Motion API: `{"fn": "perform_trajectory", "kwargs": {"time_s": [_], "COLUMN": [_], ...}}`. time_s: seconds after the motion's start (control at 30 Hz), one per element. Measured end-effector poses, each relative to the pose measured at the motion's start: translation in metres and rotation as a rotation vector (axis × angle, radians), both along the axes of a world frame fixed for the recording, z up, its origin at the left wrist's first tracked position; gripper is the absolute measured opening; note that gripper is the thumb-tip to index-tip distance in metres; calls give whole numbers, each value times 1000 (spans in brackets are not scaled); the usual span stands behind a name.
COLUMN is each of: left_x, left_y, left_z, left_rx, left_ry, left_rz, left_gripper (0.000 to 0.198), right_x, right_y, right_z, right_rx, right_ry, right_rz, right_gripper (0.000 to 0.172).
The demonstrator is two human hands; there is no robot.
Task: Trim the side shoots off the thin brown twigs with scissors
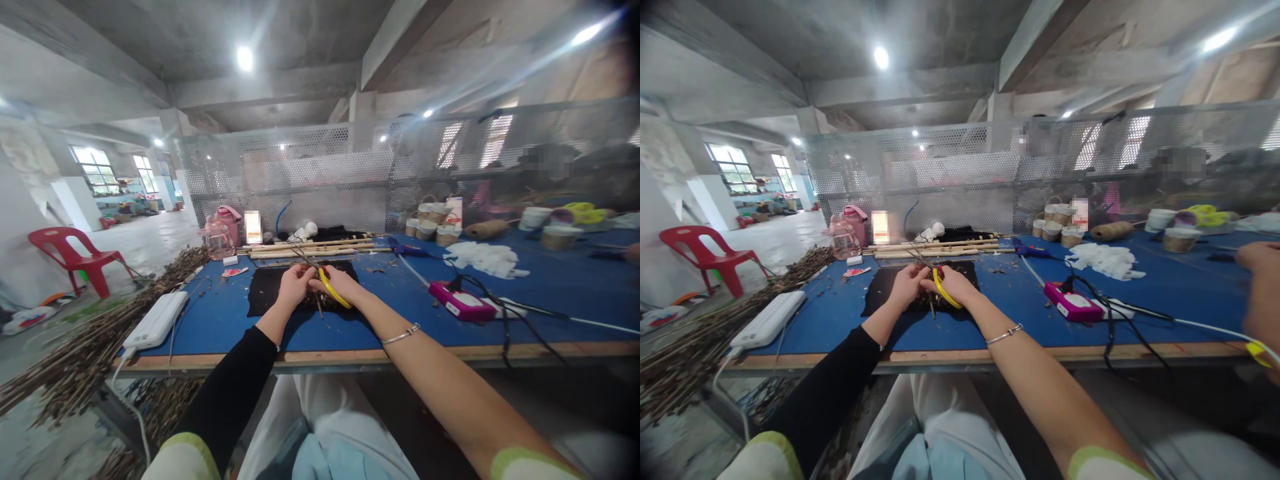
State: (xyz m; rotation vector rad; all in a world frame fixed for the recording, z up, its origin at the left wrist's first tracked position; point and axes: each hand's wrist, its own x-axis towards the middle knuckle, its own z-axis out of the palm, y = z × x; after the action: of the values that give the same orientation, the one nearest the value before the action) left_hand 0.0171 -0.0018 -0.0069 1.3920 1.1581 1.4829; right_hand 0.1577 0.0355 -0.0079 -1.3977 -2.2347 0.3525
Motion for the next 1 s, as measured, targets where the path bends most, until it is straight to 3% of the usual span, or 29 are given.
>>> {"fn": "perform_trajectory", "kwargs": {"time_s": [0.33, 0.8, 1.0], "left_x": [-4, -5, -6], "left_y": [6, 8, 5], "left_z": [-6, -7, -4], "left_rx": [28, -2, 22], "left_ry": [38, 87, 98], "left_rz": [-26, 36, 88], "left_gripper": [24, 24, 26], "right_x": [-1, -2, -1], "right_y": [-1, 3, -5], "right_z": [-5, -2, 3], "right_rx": [35, 39, 60], "right_ry": [49, -38, -106], "right_rz": [10, -41, -132], "right_gripper": [49, 55, 56]}}
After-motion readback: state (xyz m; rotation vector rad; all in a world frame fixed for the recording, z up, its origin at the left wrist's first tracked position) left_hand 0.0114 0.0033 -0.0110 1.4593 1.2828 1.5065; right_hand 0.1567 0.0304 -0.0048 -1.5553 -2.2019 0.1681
